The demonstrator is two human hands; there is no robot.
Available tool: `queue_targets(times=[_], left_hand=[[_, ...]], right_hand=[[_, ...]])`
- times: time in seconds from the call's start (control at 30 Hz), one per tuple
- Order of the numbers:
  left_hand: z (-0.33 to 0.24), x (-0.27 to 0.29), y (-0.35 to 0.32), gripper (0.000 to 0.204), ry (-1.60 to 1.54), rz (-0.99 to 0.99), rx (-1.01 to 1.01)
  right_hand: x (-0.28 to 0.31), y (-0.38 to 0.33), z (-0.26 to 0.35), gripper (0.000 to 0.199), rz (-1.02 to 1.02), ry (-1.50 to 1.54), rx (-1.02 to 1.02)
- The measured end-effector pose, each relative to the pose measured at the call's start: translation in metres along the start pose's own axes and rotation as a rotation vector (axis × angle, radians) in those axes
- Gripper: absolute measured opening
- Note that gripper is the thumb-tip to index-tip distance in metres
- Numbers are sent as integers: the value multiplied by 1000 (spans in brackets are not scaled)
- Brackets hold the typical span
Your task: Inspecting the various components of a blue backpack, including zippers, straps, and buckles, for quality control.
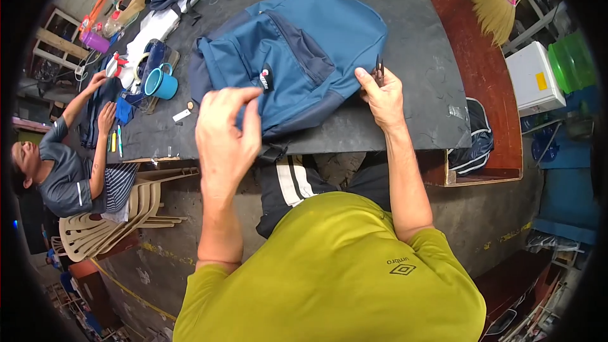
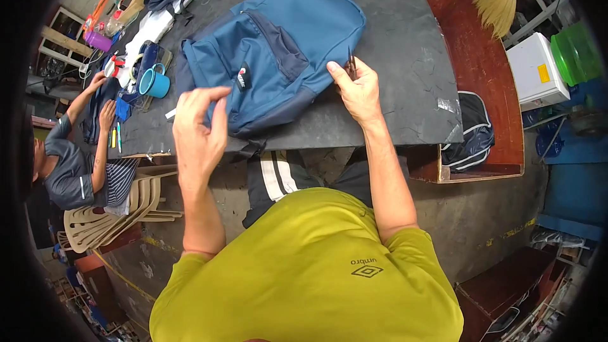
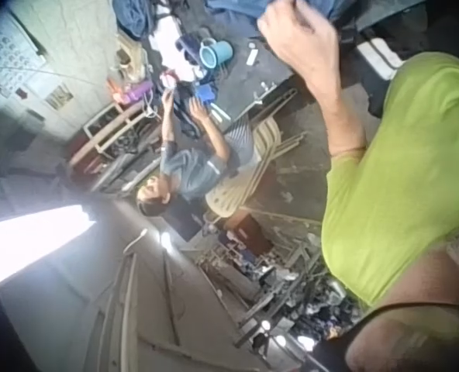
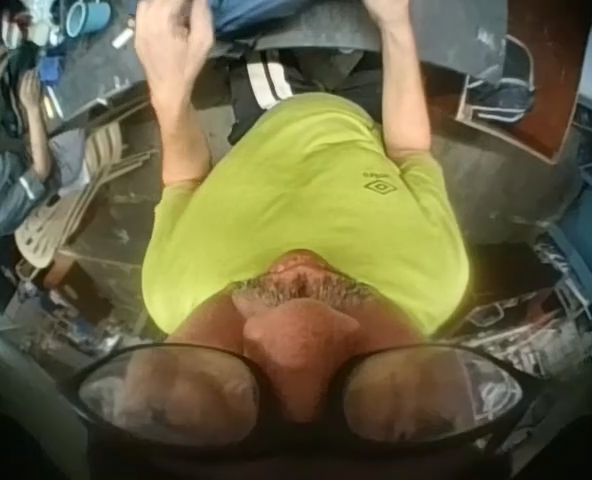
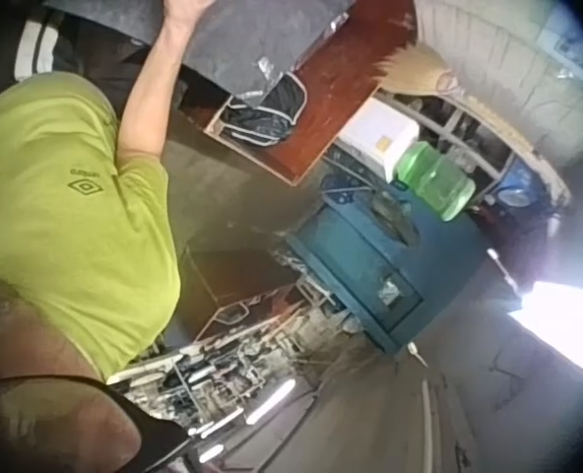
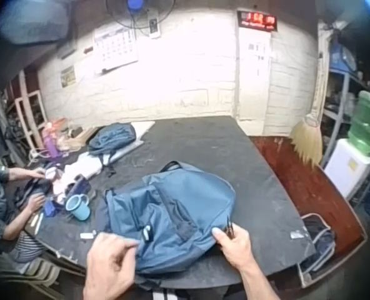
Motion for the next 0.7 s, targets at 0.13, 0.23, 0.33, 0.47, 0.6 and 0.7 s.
queue_targets(times=[0.13, 0.23, 0.33, 0.47, 0.6, 0.7], left_hand=[[-46, -41, 25, 15, -232, -55, -154], [-52, -94, 30, 16, -324, 33, -145], [-44, -116, 31, 17, -405, 81, -68], [-45, -118, 29, 18, -420, 92, -67], [-56, -111, 25, 14, -332, -10, -218], [-56, -112, 26, 8, -224, 16, -191]], right_hand=[[1, -8, -16, 24, -97, 191, -231], [-8, -15, -10, 30, 7, 360, -287], [-7, -17, -4, 29, 27, 349, -264], [-2, -22, -7, 31, 60, 302, -238], [-7, -23, 3, 32, 55, 288, -206], [-8, -23, 9, 32, 65, 198, -188]])
Point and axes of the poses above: each hand's wrist, its own y-axis towards the middle knuckle, its own x-axis out of the back of the hand, z = x × y, the point moved 7 cm from there along y, towards the middle knuckle, and after that the axes turned 8 degrees about x, right-handed, at the moved point
